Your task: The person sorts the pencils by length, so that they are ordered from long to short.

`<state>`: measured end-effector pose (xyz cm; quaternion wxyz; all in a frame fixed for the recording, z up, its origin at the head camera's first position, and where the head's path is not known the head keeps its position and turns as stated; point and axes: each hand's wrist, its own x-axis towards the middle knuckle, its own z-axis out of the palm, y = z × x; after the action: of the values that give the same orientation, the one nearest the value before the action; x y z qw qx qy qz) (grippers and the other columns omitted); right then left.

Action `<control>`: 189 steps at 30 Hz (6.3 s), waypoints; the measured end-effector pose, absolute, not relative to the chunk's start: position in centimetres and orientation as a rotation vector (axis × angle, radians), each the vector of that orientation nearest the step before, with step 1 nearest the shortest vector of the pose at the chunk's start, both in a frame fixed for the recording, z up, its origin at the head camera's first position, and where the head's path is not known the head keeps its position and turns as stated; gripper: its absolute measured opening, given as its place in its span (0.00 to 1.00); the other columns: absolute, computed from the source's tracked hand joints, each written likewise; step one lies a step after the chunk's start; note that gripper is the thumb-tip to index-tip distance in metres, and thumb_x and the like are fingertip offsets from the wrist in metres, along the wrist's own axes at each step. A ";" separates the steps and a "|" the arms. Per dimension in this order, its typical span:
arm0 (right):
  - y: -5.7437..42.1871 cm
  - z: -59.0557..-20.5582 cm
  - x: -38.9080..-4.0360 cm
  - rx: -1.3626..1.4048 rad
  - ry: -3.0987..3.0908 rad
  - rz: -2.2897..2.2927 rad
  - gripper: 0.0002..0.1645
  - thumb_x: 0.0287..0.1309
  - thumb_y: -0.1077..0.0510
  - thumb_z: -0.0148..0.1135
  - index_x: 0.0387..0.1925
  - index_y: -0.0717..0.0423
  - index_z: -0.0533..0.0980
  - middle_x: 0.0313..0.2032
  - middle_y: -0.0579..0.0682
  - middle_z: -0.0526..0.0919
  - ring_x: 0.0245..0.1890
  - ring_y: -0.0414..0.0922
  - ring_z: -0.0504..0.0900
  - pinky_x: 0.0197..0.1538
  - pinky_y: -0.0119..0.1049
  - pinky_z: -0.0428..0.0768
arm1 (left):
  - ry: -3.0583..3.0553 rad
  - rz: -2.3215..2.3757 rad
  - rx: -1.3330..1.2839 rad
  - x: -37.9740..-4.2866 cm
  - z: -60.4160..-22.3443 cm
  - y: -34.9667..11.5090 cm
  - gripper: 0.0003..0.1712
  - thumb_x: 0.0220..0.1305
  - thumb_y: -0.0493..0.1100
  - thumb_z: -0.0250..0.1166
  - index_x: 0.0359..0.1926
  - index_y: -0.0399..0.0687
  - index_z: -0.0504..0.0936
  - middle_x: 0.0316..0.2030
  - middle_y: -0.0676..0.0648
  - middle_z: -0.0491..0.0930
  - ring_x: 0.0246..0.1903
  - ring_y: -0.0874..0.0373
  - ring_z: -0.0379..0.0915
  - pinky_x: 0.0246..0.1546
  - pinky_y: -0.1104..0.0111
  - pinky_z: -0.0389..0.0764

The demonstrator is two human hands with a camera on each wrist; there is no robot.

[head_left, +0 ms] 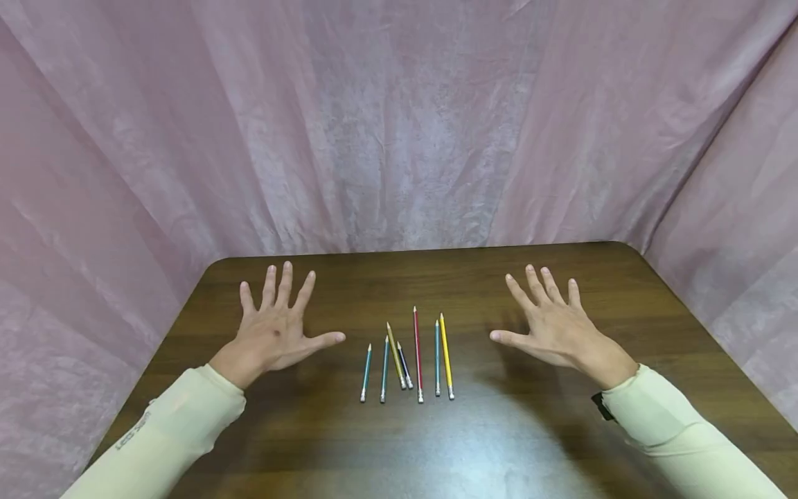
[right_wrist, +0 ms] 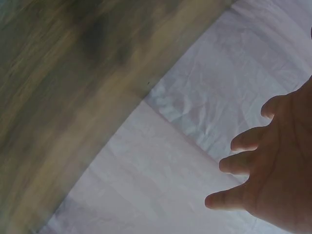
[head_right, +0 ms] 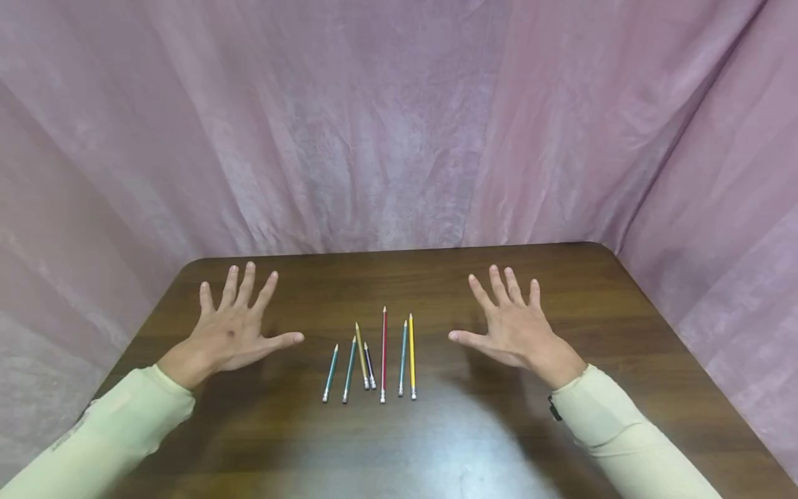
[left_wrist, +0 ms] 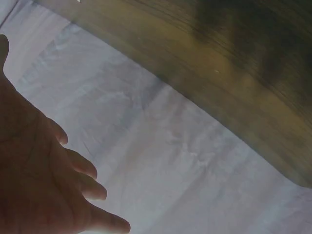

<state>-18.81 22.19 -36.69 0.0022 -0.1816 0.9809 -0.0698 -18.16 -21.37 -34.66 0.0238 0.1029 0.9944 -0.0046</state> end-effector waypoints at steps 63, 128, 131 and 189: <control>14.5 -42.1 -22.4 0.003 1.992 -1.727 0.15 0.63 0.69 0.62 0.46 0.81 0.75 0.28 0.56 0.85 0.26 0.42 0.85 0.36 0.32 0.88 | 2.173 1.505 0.045 -22.4 -40.5 -8.6 0.07 0.59 0.31 0.70 0.35 0.26 0.84 0.25 0.38 0.85 0.21 0.59 0.81 0.28 0.71 0.87; 13.8 -39.3 -25.8 -0.121 2.158 -1.459 0.07 0.57 0.67 0.55 0.31 0.68 0.78 0.21 0.53 0.81 0.21 0.41 0.83 0.29 0.30 0.86 | 2.387 1.514 -0.012 -23.7 -38.4 -12.2 0.04 0.57 0.29 0.66 0.33 0.30 0.85 0.23 0.41 0.85 0.19 0.60 0.81 0.26 0.69 0.87; 13.6 -39.1 -26.1 -0.114 2.139 -1.491 0.07 0.59 0.68 0.56 0.33 0.70 0.78 0.20 0.52 0.81 0.20 0.40 0.82 0.29 0.29 0.86 | 2.374 1.538 -0.006 -24.0 -38.0 -12.5 0.04 0.58 0.28 0.66 0.34 0.28 0.85 0.24 0.41 0.85 0.19 0.61 0.81 0.27 0.69 0.87; 3.3 -38.3 -31.1 -0.023 2.003 -1.813 0.16 0.58 0.70 0.56 0.48 0.77 0.76 0.22 0.51 0.79 0.19 0.40 0.80 0.28 0.28 0.85 | 2.655 1.354 -0.281 -32.2 -40.8 -18.4 0.09 0.60 0.33 0.66 0.38 0.30 0.88 0.16 0.48 0.82 0.15 0.62 0.79 0.24 0.68 0.87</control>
<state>-31.05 3.33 -38.33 0.2182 -0.0084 0.7234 -0.6550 -32.19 -18.40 -40.77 0.0741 -0.0937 0.8845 0.4510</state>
